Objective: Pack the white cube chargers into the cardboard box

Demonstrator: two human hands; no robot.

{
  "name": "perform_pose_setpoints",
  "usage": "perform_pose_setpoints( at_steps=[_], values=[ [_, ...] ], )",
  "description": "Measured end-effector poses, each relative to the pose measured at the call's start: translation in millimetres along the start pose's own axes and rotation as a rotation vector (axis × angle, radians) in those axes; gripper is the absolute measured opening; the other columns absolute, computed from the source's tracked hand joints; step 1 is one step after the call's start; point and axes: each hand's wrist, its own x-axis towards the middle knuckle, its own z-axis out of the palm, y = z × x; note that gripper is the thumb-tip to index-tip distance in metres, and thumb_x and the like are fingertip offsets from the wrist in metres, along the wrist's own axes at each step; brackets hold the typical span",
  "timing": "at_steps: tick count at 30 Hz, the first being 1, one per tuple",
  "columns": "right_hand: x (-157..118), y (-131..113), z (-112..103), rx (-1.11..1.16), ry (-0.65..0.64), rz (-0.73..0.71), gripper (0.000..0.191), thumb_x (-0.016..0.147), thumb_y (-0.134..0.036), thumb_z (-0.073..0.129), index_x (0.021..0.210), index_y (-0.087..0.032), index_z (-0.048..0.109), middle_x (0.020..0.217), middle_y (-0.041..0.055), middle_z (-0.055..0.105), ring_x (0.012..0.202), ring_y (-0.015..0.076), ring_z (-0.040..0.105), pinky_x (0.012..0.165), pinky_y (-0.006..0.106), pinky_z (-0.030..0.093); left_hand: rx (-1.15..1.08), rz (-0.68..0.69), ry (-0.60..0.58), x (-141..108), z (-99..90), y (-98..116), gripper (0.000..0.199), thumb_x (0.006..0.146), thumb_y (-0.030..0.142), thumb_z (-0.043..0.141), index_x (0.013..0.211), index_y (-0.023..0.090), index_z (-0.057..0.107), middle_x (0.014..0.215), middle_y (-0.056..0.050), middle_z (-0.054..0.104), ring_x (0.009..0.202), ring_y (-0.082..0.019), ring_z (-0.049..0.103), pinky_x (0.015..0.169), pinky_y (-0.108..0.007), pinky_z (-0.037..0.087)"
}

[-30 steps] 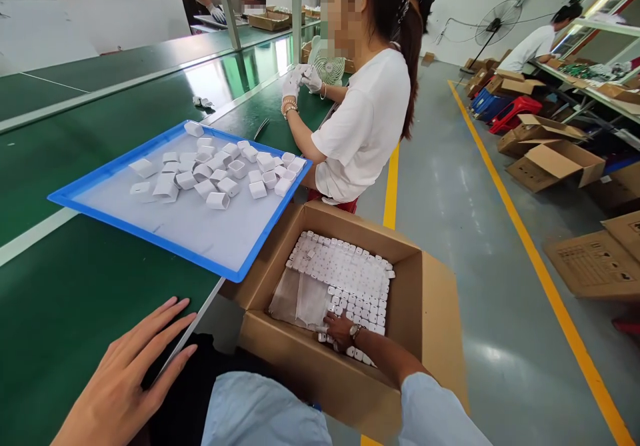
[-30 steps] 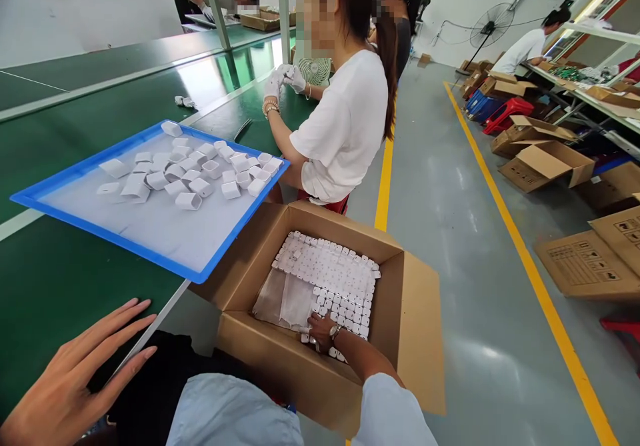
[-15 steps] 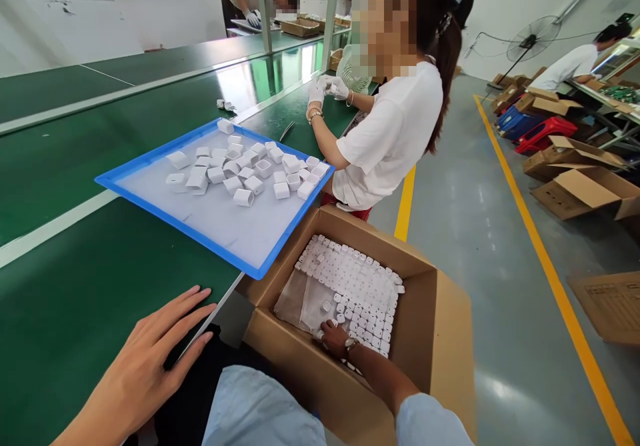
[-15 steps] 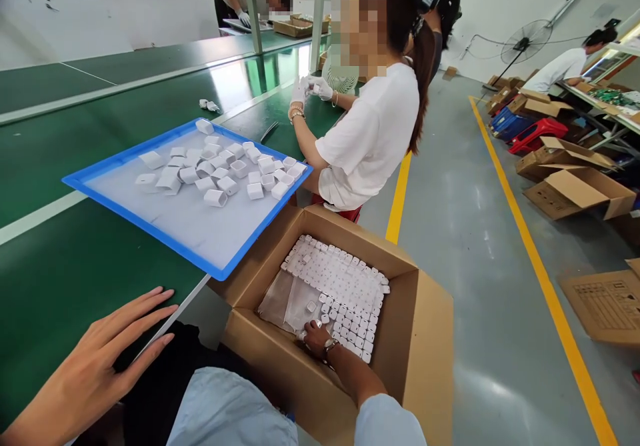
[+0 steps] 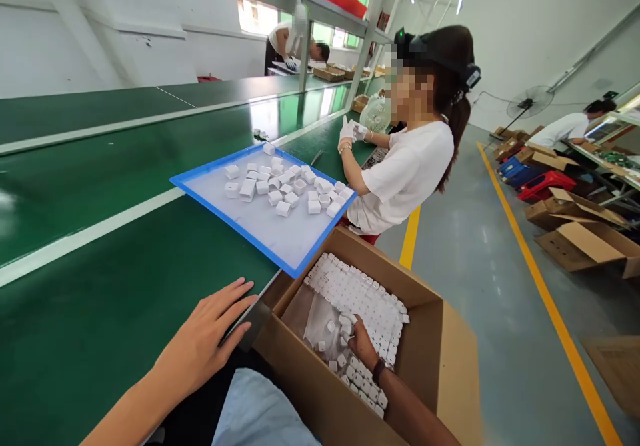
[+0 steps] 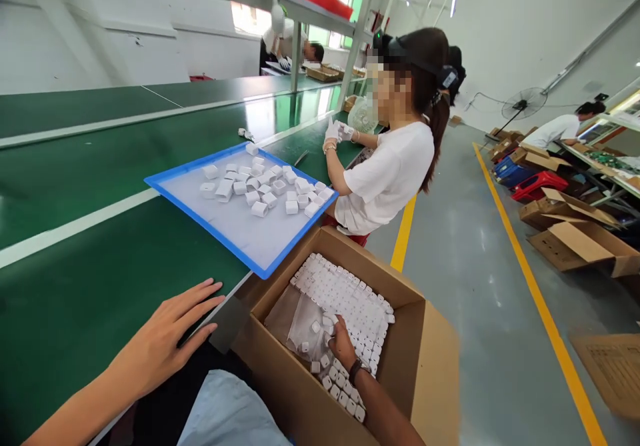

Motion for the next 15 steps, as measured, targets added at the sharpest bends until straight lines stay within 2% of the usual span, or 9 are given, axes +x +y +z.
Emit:
perform_pose_setpoints(
  at_steps=[2, 5, 7, 9, 11, 12, 15],
  values=[
    [30, -19, -32, 0.066, 0.119, -0.051, 0.043, 0.089, -0.012, 0.053, 0.129, -0.026, 0.060, 0.106, 0.0069, 0.063, 0.094, 0.0210, 0.066, 0.077, 0.034, 0.060, 0.008, -0.003, 0.009, -1, 1.3, 1, 0.041, 0.100, 0.035, 0.056, 0.140, 0.026, 0.057, 0.149, -0.008, 0.058, 0.142, -0.031, 0.052, 0.109, -0.046, 0.052],
    [86, -65, -90, 0.158, 0.263, -0.168, 0.048, 0.093, -0.014, 0.044, 0.139, -0.026, 0.052, 0.117, 0.0092, 0.061, 0.110, 0.0223, 0.063, 0.090, 0.038, 0.058, 0.016, -0.006, 0.017, 0, 2.8, 3, 0.040, 0.100, 0.030, 0.056, 0.139, 0.026, 0.059, 0.149, -0.007, 0.059, 0.141, -0.029, 0.053, 0.108, -0.045, 0.054],
    [125, -108, -127, 0.196, 0.303, -0.266, 0.046, 0.097, -0.018, 0.043, 0.142, -0.027, 0.049, 0.126, 0.0098, 0.058, 0.119, 0.0212, 0.059, 0.100, 0.040, 0.053, 0.021, -0.003, 0.024, 0, 3.9, 4, 0.040, 0.099, 0.028, 0.056, 0.139, 0.027, 0.059, 0.149, -0.007, 0.059, 0.141, -0.030, 0.053, 0.107, -0.044, 0.056],
    [163, -156, -154, 0.196, 0.257, -0.381, 0.048, 0.095, -0.018, 0.052, 0.142, -0.025, 0.050, 0.135, 0.0096, 0.055, 0.121, 0.0194, 0.058, 0.106, 0.039, 0.049, 0.029, 0.007, 0.035, -1, 4.9, 2, 0.041, 0.098, 0.027, 0.057, 0.139, 0.027, 0.059, 0.149, -0.007, 0.059, 0.140, -0.030, 0.054, 0.106, -0.045, 0.057],
    [198, -201, -166, 0.164, 0.133, -0.494, 0.049, 0.086, -0.012, 0.061, 0.134, -0.021, 0.058, 0.134, 0.0080, 0.058, 0.119, 0.0181, 0.059, 0.105, 0.035, 0.049, 0.027, 0.019, 0.050, -4, 5.6, -1, 0.041, 0.098, 0.027, 0.057, 0.139, 0.028, 0.060, 0.148, -0.007, 0.060, 0.139, -0.031, 0.055, 0.105, -0.046, 0.058],
    [214, -221, -167, 0.144, 0.062, -0.540, 0.047, 0.082, -0.007, 0.063, 0.127, -0.017, 0.063, 0.127, 0.0065, 0.062, 0.113, 0.0164, 0.062, 0.102, 0.032, 0.050, 0.020, 0.026, 0.054, -5, 5.6, -3, 0.041, 0.098, 0.026, 0.057, 0.138, 0.028, 0.060, 0.147, -0.007, 0.061, 0.138, -0.031, 0.056, 0.105, -0.046, 0.058],
    [251, -259, -160, 0.095, -0.083, -0.595, 0.040, 0.074, -0.001, 0.067, 0.114, -0.009, 0.069, 0.118, 0.0040, 0.068, 0.104, 0.0126, 0.065, 0.096, 0.024, 0.051, -0.006, 0.038, 0.061, -9, 5.3, -6, 0.038, 0.098, 0.027, 0.056, 0.136, 0.026, 0.061, 0.145, -0.007, 0.063, 0.137, -0.031, 0.056, 0.104, -0.047, 0.059]
  ],
)
